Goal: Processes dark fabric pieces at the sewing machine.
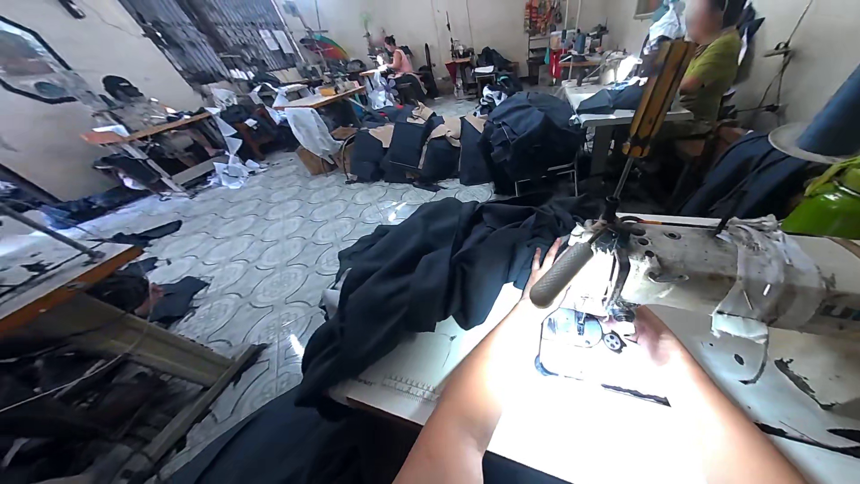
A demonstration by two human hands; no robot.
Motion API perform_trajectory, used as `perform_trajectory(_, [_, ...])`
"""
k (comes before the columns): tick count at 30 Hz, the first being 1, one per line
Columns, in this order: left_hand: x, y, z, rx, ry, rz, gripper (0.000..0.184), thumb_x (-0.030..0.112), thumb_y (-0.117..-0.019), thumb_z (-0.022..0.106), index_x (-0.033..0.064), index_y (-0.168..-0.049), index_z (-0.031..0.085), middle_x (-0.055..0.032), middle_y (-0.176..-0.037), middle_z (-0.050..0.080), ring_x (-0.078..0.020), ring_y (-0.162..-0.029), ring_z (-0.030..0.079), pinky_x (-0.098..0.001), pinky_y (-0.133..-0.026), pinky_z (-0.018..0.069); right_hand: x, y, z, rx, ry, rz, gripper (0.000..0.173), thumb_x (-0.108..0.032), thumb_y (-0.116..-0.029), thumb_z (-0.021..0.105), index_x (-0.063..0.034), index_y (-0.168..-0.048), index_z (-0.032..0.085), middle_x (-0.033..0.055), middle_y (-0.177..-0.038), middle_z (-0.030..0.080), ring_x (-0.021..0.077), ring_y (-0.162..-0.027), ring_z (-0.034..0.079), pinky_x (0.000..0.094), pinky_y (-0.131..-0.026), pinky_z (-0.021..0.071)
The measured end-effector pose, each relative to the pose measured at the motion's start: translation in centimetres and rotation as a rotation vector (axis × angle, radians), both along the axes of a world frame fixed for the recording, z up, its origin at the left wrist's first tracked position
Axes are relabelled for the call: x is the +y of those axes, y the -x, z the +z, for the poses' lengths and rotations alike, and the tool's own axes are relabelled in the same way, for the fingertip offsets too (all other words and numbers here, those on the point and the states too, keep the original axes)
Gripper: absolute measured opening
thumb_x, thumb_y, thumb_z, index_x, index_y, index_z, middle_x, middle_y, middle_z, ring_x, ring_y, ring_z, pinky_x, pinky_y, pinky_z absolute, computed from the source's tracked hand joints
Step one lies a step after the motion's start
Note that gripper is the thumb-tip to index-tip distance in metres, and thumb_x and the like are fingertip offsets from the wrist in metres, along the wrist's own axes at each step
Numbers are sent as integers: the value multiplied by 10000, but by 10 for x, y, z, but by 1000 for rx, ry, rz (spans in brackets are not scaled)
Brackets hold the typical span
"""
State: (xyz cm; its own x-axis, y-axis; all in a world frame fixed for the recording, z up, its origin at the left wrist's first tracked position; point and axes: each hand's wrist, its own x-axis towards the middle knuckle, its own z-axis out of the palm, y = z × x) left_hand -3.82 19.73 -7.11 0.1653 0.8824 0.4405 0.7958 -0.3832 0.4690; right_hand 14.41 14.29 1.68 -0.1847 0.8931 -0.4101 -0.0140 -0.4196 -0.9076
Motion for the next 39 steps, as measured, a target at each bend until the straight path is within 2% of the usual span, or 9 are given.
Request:
perform_trajectory(3, [-3,-1,14,105,152,53,499,162,-973,638,8,-1441,558,-189,-1528,503,-333,-1469,398,-486,-1239,204,10,-1,-8,-450,-155,149,161,13,-1052,452,77,-1129,578,125,-972,606,109,-856,591,224,-793,491])
perform_trajectory(5, [-6,0,16,136,248,67,506,278,-974,649,41,-1416,583,-179,-1443,567,-324,-1372,493,-454,-1174,345,34,-8,-14,-892,-211,532,322,-29,-1061,483,147,-1318,562,293,-1365,585,323,-1299,560,440,-1128,383])
perform_trajectory(6, [-9,2,16,134,297,46,510,330,-980,628,59,-1410,583,-171,-1415,576,-308,-1346,510,-441,-1164,366,40,-10,-15,-964,-213,618,347,-68,-1069,480,128,-1346,556,304,-1415,550,367,-1357,516,494,-1155,349])
perform_trajectory(13, [-31,22,19,75,304,-161,403,316,-1055,497,-1,-1194,704,-207,-1192,701,-341,-1182,644,-507,-1058,463,36,-14,-8,-1006,-249,669,325,-53,-1066,482,130,-1319,568,316,-1382,560,385,-1323,524,497,-1132,354])
perform_trajectory(17, [-28,26,18,50,377,-125,452,359,-1054,501,-8,-1247,679,-219,-1246,680,-349,-1222,625,-521,-1077,441,41,-13,-14,-1046,-250,727,326,-47,-1068,478,160,-1305,563,349,-1371,556,425,-1319,529,524,-1127,357])
perform_trajectory(21, [-27,23,24,-31,462,-113,437,353,-1046,526,-13,-1234,677,-232,-1217,684,-358,-1190,635,-558,-1048,446,46,-16,-47,-618,-338,457,263,16,-1049,453,106,-1260,582,184,-1162,641,128,-1029,625,264,-949,489])
perform_trajectory(28, [-53,20,42,25,462,-200,372,239,-1076,480,-68,-1104,689,-247,-1075,690,-361,-1046,656,-551,-957,467,33,-7,-39,-437,-419,432,151,33,-993,565,54,-1132,621,40,-939,657,21,-848,623,200,-830,516])
perform_trajectory(33, [-84,29,43,-622,526,-249,207,100,-1036,521,-39,-1059,674,-35,-952,657,-31,-871,591,-231,-851,489,28,-11,-27,-553,-414,502,147,-21,-992,615,42,-1122,642,50,-949,656,42,-842,601,243,-835,498])
perform_trajectory(39, [-95,37,41,-827,496,-128,213,107,-1054,491,-30,-1088,651,-45,-976,641,-63,-892,597,-267,-863,502,33,-10,-44,-434,-456,278,246,11,-1024,520,114,-1238,580,198,-1116,651,169,-966,655,328,-891,546])
